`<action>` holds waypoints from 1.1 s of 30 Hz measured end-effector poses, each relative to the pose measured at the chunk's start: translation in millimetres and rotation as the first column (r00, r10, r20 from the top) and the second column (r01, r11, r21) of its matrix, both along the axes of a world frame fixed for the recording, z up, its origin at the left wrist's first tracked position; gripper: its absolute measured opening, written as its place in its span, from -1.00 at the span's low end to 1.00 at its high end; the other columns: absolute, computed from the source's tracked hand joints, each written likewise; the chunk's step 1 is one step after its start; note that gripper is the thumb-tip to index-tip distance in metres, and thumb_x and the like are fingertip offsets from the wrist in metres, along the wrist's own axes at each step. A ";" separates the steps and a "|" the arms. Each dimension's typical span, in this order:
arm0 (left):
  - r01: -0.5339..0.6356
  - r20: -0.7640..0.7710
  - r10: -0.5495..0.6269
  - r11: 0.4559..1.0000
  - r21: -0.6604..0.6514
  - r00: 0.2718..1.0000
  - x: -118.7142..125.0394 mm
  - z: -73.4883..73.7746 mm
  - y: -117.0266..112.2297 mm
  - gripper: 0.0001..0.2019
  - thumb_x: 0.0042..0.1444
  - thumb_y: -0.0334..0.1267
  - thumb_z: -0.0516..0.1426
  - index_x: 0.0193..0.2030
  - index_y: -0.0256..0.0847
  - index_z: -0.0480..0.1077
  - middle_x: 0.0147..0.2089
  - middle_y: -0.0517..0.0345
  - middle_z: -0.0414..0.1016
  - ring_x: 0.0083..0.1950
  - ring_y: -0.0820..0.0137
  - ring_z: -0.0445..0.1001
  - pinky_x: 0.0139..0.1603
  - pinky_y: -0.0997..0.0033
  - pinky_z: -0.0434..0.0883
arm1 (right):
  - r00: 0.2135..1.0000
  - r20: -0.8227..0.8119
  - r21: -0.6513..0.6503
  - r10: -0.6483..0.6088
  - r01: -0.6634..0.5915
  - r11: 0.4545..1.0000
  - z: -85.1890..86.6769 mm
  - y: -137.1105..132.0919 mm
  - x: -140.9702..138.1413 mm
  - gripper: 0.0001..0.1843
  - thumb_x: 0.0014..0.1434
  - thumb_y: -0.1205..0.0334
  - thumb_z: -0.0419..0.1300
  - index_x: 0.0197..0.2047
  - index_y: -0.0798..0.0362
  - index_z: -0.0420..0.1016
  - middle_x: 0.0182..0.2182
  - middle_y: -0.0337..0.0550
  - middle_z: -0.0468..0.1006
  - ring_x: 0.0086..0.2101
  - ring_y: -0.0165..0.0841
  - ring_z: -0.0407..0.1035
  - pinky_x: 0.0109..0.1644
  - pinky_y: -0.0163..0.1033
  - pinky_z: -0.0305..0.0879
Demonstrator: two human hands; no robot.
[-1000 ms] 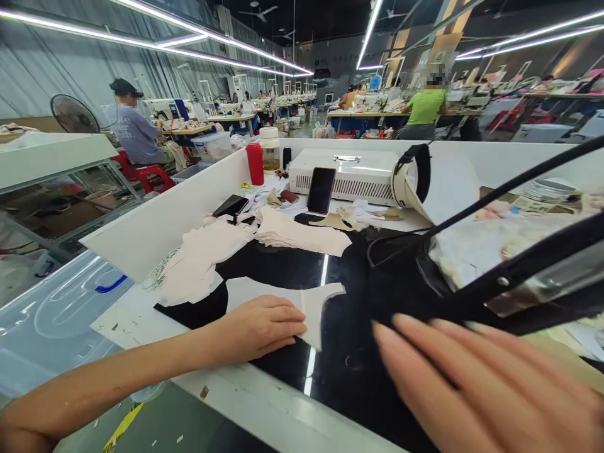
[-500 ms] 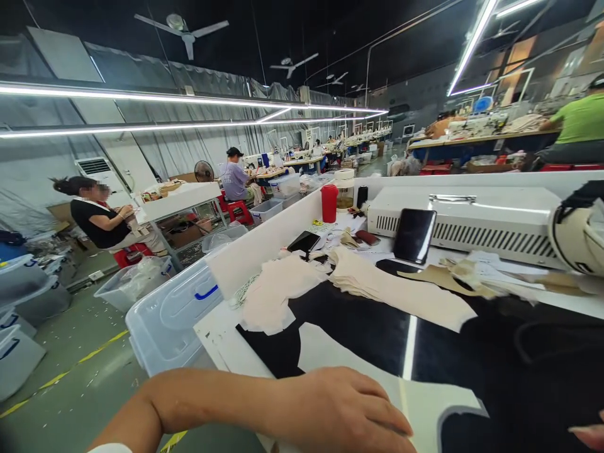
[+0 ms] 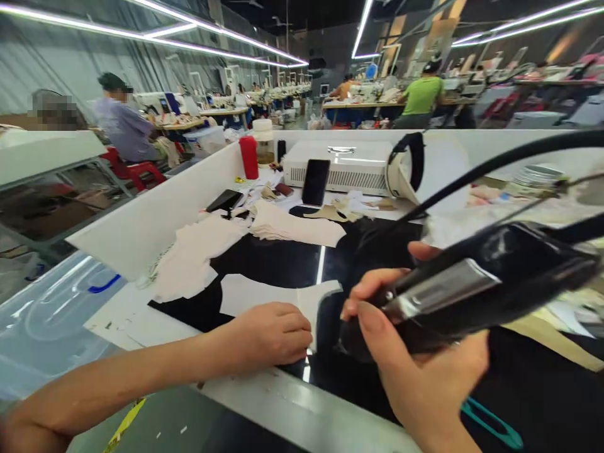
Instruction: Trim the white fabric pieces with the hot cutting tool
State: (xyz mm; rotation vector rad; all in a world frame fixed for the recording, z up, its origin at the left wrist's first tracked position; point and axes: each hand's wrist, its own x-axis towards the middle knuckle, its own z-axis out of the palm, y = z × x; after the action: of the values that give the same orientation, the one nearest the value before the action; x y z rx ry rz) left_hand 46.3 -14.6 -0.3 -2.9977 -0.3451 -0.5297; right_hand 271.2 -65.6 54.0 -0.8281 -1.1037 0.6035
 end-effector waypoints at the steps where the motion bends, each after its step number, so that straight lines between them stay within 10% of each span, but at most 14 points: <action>1: 0.005 0.020 -0.005 1.000 -0.001 1.000 -1.0 -2.0 0.1 -0.78 0.63 -0.35 0.18 -0.14 -0.24 0.55 -0.14 0.02 0.66 -0.08 0.27 0.66 0.14 0.28 0.63 | 0.999 -0.033 -0.001 0.006 -0.006 1.000 3.6 -0.9 -3.7 -0.37 0.29 0.06 0.65 0.32 -0.22 0.53 -0.30 -0.30 0.61 -0.42 -0.27 0.56 -0.33 -0.12 0.68; 20: 0.002 0.147 0.032 0.974 -0.225 0.989 1.2 -5.9 -5.9 -0.78 0.63 -0.41 0.16 -0.11 -0.27 0.59 -0.07 0.03 0.73 -0.04 0.32 0.71 0.17 0.33 0.61 | 0.995 -0.062 0.035 0.082 -0.080 0.996 4.7 -3.5 -24.7 -0.38 0.34 -0.13 0.59 0.29 -0.22 0.44 -0.31 -0.33 0.56 -0.45 -0.28 0.52 -0.38 -0.09 0.59; 33: -0.048 0.135 0.110 0.916 -0.397 0.985 1.4 -5.6 -7.1 -0.86 0.59 -0.36 0.24 -0.04 -0.23 0.64 -0.04 0.02 0.77 -0.02 0.28 0.73 0.12 0.29 0.61 | 0.985 -0.117 0.132 0.128 -0.112 0.985 0.6 6.4 -28.3 -0.46 0.31 0.10 0.63 0.26 -0.19 0.57 -0.29 -0.32 0.65 -0.45 -0.31 0.55 -0.42 -0.16 0.60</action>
State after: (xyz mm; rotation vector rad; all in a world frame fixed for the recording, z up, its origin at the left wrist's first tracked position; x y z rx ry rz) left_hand 47.7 -21.7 -5.9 -3.3104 -0.6566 -0.7716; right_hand 242.8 -59.2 54.6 -0.6106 -1.0701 0.6713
